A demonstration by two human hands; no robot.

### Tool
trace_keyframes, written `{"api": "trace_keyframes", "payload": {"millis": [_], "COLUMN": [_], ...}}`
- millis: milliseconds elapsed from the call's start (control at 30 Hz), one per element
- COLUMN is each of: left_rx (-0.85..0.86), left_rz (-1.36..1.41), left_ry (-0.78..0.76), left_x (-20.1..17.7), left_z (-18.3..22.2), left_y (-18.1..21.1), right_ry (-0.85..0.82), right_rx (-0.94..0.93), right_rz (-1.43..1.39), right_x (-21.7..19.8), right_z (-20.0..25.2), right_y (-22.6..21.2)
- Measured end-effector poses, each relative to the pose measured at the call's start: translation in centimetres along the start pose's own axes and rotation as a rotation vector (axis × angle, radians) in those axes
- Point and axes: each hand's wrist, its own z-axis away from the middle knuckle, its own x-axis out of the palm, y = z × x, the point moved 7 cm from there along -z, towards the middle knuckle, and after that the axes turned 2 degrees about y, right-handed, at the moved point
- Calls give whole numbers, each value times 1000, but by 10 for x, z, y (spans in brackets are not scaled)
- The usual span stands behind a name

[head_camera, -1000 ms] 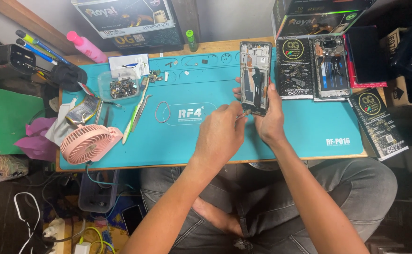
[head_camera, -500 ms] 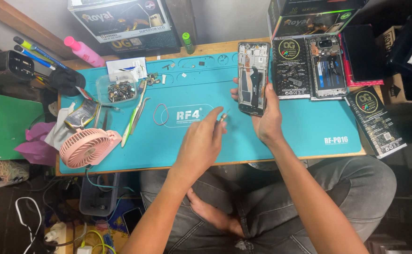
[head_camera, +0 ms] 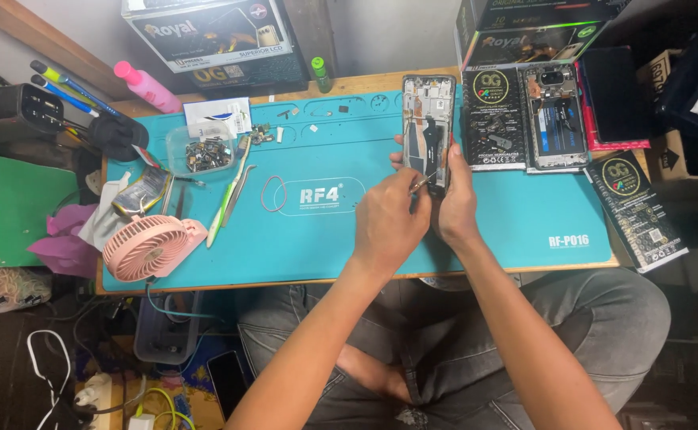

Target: A person is disassembling the internal components of a smartphone using a prying tool on a repair mat.

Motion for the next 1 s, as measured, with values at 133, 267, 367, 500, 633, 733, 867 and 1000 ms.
{"api": "trace_keyframes", "payload": {"millis": [133,267,367,500,633,733,867,1000], "left_rx": [-7,-15,-32,-204,-292,-270,-232,-256], "left_rz": [-61,-80,-51,126,208,83,-161,-252], "left_ry": [6,-21,-21,-53,-66,-61,-34,-45], "left_x": [11,17,16,15,5,-15,-45,-60], "left_z": [5,7,4,5,5,6,8,14], "left_y": [-5,-7,-9,-14,-21,-31,-59,-79], "right_ry": [-13,-15,-22,9,37,47,56,58], "right_rx": [-3,-7,-12,16,22,10,0,1], "right_rz": [25,38,53,59,33,33,42,52], "right_x": [1,0,3,3,4,5,0,2], "right_z": [-1,1,0,3,1,1,-4,-4], "right_y": [-3,-4,-7,-12,-14,-10,-8,-9]}}
